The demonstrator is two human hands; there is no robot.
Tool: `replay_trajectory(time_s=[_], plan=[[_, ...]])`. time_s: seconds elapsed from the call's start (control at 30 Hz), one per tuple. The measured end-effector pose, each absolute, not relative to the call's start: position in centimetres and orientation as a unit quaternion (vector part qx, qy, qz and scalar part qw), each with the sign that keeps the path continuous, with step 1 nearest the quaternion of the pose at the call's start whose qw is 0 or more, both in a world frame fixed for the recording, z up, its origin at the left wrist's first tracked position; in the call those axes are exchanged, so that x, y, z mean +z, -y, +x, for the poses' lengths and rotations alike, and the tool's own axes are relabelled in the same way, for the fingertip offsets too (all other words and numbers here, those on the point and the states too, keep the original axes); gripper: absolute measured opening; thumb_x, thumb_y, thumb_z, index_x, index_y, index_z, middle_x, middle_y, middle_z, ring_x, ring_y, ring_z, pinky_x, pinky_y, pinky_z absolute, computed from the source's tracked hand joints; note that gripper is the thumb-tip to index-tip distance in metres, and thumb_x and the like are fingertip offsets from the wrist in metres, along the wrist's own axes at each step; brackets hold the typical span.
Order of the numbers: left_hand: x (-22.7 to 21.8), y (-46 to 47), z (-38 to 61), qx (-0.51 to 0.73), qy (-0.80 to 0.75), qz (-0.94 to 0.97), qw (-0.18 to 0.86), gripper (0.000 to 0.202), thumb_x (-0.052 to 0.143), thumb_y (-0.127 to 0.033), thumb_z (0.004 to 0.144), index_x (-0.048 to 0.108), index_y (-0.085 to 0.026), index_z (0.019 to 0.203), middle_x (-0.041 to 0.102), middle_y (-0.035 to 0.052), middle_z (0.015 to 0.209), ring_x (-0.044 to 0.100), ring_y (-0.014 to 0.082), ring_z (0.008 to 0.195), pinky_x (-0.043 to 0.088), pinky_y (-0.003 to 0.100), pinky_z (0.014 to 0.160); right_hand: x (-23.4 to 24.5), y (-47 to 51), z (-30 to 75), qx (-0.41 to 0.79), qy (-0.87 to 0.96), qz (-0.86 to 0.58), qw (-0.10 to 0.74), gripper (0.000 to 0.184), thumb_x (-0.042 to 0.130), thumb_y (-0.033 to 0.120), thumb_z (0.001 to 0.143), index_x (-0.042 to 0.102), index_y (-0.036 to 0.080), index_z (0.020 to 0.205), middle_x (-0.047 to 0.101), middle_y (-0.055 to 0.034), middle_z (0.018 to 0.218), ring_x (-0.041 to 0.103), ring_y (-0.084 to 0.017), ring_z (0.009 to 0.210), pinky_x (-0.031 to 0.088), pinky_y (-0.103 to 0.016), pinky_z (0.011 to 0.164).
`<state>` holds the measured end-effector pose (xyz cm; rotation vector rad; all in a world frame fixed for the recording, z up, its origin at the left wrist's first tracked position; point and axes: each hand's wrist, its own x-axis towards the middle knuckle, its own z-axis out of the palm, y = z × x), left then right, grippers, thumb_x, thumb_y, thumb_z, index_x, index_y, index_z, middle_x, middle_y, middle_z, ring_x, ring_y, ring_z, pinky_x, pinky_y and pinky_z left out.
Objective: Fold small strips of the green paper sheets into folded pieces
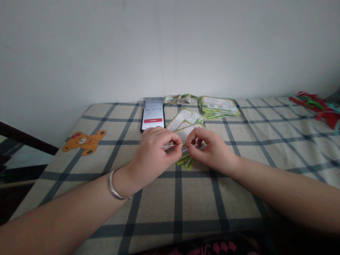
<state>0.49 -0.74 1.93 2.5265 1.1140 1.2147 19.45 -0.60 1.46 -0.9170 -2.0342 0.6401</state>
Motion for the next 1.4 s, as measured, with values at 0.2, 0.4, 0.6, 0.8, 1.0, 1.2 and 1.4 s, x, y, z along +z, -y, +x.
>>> replay_trajectory(time_s=[0.2, 0.4, 0.6, 0.8, 1.0, 1.2, 1.4], plan=[[2.1, 0.9, 0.6, 0.389, -0.374, 0.84, 0.062, 0.009, 0.061, -0.01, 0.073, 0.062, -0.018, 0.07, 0.066, -0.0019, 0.072, 0.06, 0.0164, 0.076, 0.043, 0.034, 0.079, 1.5, 0.6, 19.3, 0.195, 0.83, -0.341, 0.397, 0.009, 0.059, 0.008, 0.073, 0.056, 0.017, 0.072, 0.056, 0.0035, 0.068, 0.05, -0.008, 0.064, 0.039, -0.022, 0.06], [2.2, 0.7, 0.5, 0.384, -0.373, 0.839, 0.099, 0.008, 0.058, -0.011, 0.071, 0.062, -0.017, 0.068, 0.064, -0.0017, 0.069, 0.058, 0.0144, 0.071, 0.043, 0.03, 0.072, 1.5, 0.7, 19.2, 0.233, 0.82, -0.339, 0.398, 0.009, 0.058, 0.008, 0.072, 0.056, 0.017, 0.072, 0.057, 0.0031, 0.068, 0.051, -0.008, 0.065, 0.041, -0.022, 0.06], [2.2, 0.4, 0.5, 0.38, -0.399, 0.823, 0.138, 0.008, 0.056, -0.011, 0.072, 0.06, -0.016, 0.069, 0.061, -0.0028, 0.068, 0.055, 0.011, 0.065, 0.041, 0.024, 0.063, 1.1, 0.4, 19.7, 0.273, 0.794, -0.358, 0.408, 0.01, 0.057, 0.008, 0.072, 0.056, 0.018, 0.07, 0.055, 0.0042, 0.067, 0.049, -0.008, 0.063, 0.04, -0.021, 0.057], [2.1, 0.3, 0.1, 0.372, -0.433, 0.795, 0.207, 0.006, 0.054, -0.013, 0.076, 0.059, -0.016, 0.074, 0.058, -0.0042, 0.067, 0.053, 0.0089, 0.061, 0.04, 0.02, 0.057, 1.0, 0.0, 20.0, 0.31, 0.764, -0.377, 0.422, 0.01, 0.057, 0.009, 0.072, 0.054, 0.019, 0.071, 0.054, 0.0043, 0.068, 0.049, -0.008, 0.063, 0.038, -0.022, 0.056], [1.7, 0.2, -0.3, 0.36, -0.445, 0.784, 0.24, 0.008, 0.054, -0.021, 0.084, 0.061, -0.017, 0.085, 0.06, -0.0023, 0.073, 0.054, 0.0106, 0.063, 0.042, 0.022, 0.057, 0.6, -0.5, 20.4, 0.362, 0.716, -0.398, 0.445, 0.005, 0.056, 0.017, 0.078, 0.053, 0.019, 0.074, 0.052, 0.004, 0.069, 0.046, -0.009, 0.06, 0.037, -0.024, 0.054], [0.4, -0.3, -0.3, 0.396, -0.398, 0.776, 0.286, 0.017, 0.057, -0.024, 0.088, 0.054, -0.02, 0.104, 0.062, -0.0004, 0.084, 0.06, 0.0104, 0.07, 0.049, 0.021, 0.061, 0.5, -1.0, 20.3, 0.403, 0.671, -0.404, 0.473, 0.011, 0.055, 0.027, 0.081, 0.049, 0.02, 0.076, 0.054, 0.0032, 0.069, 0.048, -0.009, 0.06, 0.038, -0.025, 0.055], [-0.1, -0.3, -0.2, 0.409, -0.404, 0.758, 0.308, 0.021, 0.058, -0.023, 0.088, 0.052, -0.02, 0.108, 0.062, 0.0002, 0.083, 0.063, 0.011, 0.07, 0.051, 0.021, 0.061, 0.5, -1.1, 20.1, 0.476, 0.632, -0.39, 0.472, 0.019, 0.058, 0.03, 0.083, 0.046, 0.021, 0.094, 0.064, 0.0032, 0.072, 0.06, -0.01, 0.061, 0.046, -0.025, 0.058]])
